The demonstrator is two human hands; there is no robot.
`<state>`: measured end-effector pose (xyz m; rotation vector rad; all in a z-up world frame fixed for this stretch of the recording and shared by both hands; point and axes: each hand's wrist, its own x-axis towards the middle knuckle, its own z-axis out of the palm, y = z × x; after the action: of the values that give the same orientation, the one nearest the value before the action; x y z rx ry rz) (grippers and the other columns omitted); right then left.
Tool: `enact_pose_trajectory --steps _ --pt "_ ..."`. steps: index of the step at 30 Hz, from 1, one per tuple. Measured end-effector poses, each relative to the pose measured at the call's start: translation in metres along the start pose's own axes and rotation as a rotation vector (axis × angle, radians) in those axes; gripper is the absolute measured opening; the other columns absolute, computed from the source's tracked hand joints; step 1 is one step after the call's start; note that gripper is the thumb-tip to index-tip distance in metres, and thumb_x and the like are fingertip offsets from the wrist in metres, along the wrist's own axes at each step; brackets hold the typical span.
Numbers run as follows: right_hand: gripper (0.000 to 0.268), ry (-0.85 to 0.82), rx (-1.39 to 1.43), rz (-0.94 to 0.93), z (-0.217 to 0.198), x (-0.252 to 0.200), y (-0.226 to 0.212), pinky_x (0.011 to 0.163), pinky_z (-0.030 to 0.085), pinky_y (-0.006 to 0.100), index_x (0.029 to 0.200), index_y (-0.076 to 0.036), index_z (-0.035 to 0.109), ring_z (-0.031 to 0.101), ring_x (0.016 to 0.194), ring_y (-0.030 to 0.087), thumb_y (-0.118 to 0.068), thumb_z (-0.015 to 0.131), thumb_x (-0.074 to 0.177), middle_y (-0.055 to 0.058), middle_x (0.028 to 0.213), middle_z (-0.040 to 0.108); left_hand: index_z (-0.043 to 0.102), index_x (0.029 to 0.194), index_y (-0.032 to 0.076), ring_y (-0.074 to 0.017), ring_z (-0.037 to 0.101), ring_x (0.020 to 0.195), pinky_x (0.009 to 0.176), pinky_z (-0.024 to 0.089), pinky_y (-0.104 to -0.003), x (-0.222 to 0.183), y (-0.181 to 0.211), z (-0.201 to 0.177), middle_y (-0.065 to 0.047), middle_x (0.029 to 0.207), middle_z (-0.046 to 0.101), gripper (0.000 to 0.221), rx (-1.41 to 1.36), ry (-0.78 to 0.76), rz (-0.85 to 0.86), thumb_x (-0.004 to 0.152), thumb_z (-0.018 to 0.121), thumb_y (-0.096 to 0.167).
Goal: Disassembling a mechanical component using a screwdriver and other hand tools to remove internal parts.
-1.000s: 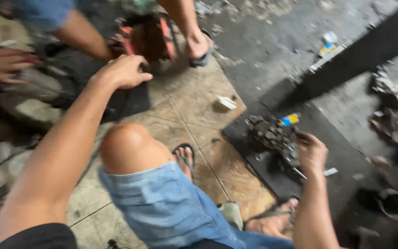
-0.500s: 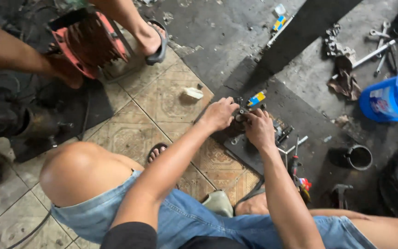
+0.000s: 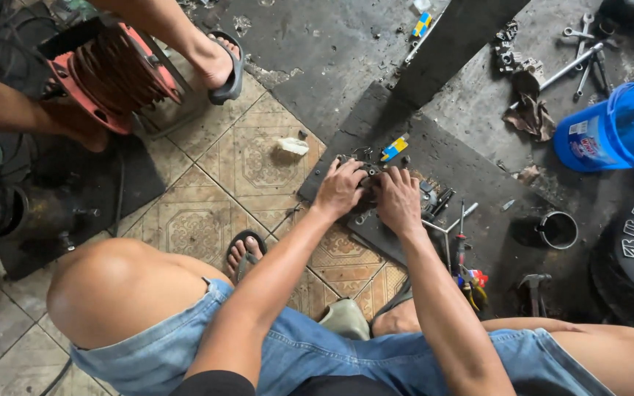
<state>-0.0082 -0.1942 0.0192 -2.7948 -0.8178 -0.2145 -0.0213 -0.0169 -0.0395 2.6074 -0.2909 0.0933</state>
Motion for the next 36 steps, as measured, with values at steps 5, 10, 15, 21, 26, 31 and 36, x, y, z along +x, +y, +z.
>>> enact_pose_trajectory --steps 5,10,15,21,26,31,36 --pt "0.018 -0.040 0.269 0.173 0.002 0.002 0.019 0.080 0.051 0.043 0.107 -0.014 0.072 0.062 0.098 0.031 -0.017 0.071 0.089 0.005 0.098 0.061 0.067 0.119 0.015 -0.0286 0.060 0.132 0.120 0.034 -0.057 0.004 -0.002 0.006 -0.008 0.134 0.063 0.037 -0.031 0.001 -0.005 0.084 0.079 0.023" --pt "0.026 -0.060 0.515 0.397 0.015 -0.013 0.047 0.079 0.054 0.054 0.112 -0.012 0.075 0.067 0.094 0.046 -0.015 0.074 0.087 0.019 0.101 0.066 0.065 0.120 0.012 -0.0300 0.060 0.131 0.120 0.035 -0.058 0.007 0.004 0.007 -0.011 0.132 0.062 0.040 -0.020 0.004 -0.012 0.086 0.077 0.028" --pt "0.027 -0.211 0.702 0.596 0.034 -0.024 0.054 0.081 0.058 0.047 0.118 -0.025 0.078 0.073 0.099 0.035 -0.026 0.070 0.093 0.010 0.102 0.077 0.065 0.124 0.018 -0.0291 0.050 0.132 0.116 0.038 -0.055 0.005 0.011 -0.021 -0.006 0.129 0.057 0.047 0.133 0.026 0.150 0.081 0.080 0.028" --pt "0.028 -0.273 0.699 0.624 0.024 -0.016 0.052 0.080 0.058 0.044 0.118 -0.022 0.078 0.076 0.090 0.032 -0.023 0.071 0.091 0.013 0.091 0.079 0.068 0.113 0.026 -0.0210 0.053 0.116 0.107 0.040 -0.044 0.015 -0.007 0.002 0.002 0.112 0.060 0.029 0.204 0.059 0.289 0.086 0.076 0.031" --pt "0.030 -0.297 0.765 0.683 0.022 -0.016 0.053 0.068 0.059 0.036 0.118 -0.019 0.078 0.076 0.071 0.022 -0.020 0.073 0.089 0.012 0.080 0.078 0.067 0.108 0.025 -0.0189 0.054 0.110 0.103 0.040 -0.040 0.014 -0.004 -0.005 0.003 0.108 0.060 0.024 0.192 0.064 0.272 0.087 0.074 0.034" --pt "0.026 -0.268 0.891 0.761 0.030 -0.021 0.057 0.063 0.059 0.031 0.115 -0.010 0.078 0.074 0.064 0.019 -0.016 0.074 0.090 0.015 0.079 0.076 0.067 0.109 0.021 -0.0192 0.055 0.105 0.103 0.039 -0.041 0.012 -0.009 0.006 0.002 0.106 0.059 0.024 0.176 0.037 0.243 0.089 0.071 0.033" --pt "0.025 -0.248 0.969 0.823 0.027 -0.020 0.054 0.060 0.060 0.029 0.116 -0.009 0.078 0.074 0.062 0.020 -0.016 0.075 0.092 0.016 0.077 0.075 0.063 0.110 0.016 -0.0223 0.057 0.102 0.097 0.045 -0.038 0.009 -0.007 0.011 -0.002 0.105 0.056 0.022 0.044 0.067 0.252 0.090 0.068 0.024"
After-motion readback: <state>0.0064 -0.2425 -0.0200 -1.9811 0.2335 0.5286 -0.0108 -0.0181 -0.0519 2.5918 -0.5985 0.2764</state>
